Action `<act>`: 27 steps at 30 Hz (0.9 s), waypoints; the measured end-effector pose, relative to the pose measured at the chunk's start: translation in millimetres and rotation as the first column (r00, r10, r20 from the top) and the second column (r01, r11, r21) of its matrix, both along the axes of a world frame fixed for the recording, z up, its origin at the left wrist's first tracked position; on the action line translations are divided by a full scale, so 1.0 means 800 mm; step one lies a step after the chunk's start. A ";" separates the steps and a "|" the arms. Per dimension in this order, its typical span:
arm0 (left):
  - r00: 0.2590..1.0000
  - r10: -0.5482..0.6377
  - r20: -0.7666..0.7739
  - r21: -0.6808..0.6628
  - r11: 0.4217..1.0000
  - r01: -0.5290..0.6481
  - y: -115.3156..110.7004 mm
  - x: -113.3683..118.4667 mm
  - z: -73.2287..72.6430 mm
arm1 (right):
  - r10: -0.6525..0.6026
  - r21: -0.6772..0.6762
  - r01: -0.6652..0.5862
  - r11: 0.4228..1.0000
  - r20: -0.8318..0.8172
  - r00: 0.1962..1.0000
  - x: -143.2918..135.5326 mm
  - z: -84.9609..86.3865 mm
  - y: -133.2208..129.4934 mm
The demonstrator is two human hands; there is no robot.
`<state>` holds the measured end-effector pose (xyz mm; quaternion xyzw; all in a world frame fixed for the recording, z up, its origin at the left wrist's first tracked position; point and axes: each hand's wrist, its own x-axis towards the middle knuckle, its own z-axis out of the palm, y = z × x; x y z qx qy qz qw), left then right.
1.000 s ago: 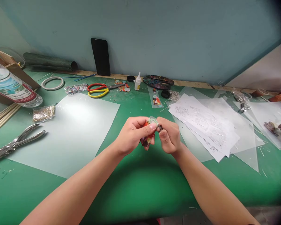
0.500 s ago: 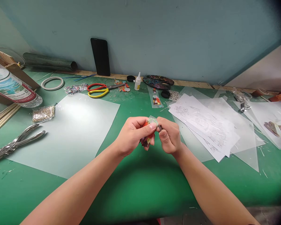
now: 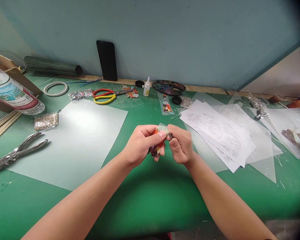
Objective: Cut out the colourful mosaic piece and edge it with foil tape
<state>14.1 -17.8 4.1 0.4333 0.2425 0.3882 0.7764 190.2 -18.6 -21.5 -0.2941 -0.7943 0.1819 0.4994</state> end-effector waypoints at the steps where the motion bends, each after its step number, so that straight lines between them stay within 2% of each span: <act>1: 1.000 0.001 0.000 0.002 1.000 -0.001 0.000 0.000 0.000 | 0.002 -0.003 -0.002 1.000 -0.001 1.000 0.000 0.000 0.000; 13: 1.000 0.017 0.003 0.049 0.999 -0.017 -0.002 0.001 0.000 | 0.027 -0.025 -0.028 0.999 -0.024 0.999 0.001 -0.003 -0.001; 16: 0.998 -0.064 -0.021 0.090 0.994 0.065 -0.007 0.003 0.003 | 0.000 -0.069 -0.002 0.998 -0.030 1.000 0.001 -0.005 0.001; 18: 0.988 -0.149 -0.034 0.103 0.983 0.152 -0.012 0.007 0.004 | -0.056 -0.110 0.050 0.993 -0.048 0.997 0.003 -0.007 0.002; 20: 0.982 -0.184 -0.033 0.087 0.979 0.186 -0.017 0.012 0.003 | -0.104 -0.159 0.088 0.983 -0.094 0.990 0.005 -0.008 0.004; 24: 0.991 -0.128 -0.035 0.068 0.989 0.130 -0.014 0.014 -0.005 | -0.142 -0.212 0.097 0.973 -0.210 0.967 0.010 -0.006 0.004; 27: 0.997 -0.072 -0.035 0.070 0.995 0.074 -0.006 0.008 -0.008 | -0.124 -0.172 0.092 0.981 -0.187 0.975 0.012 -0.006 0.004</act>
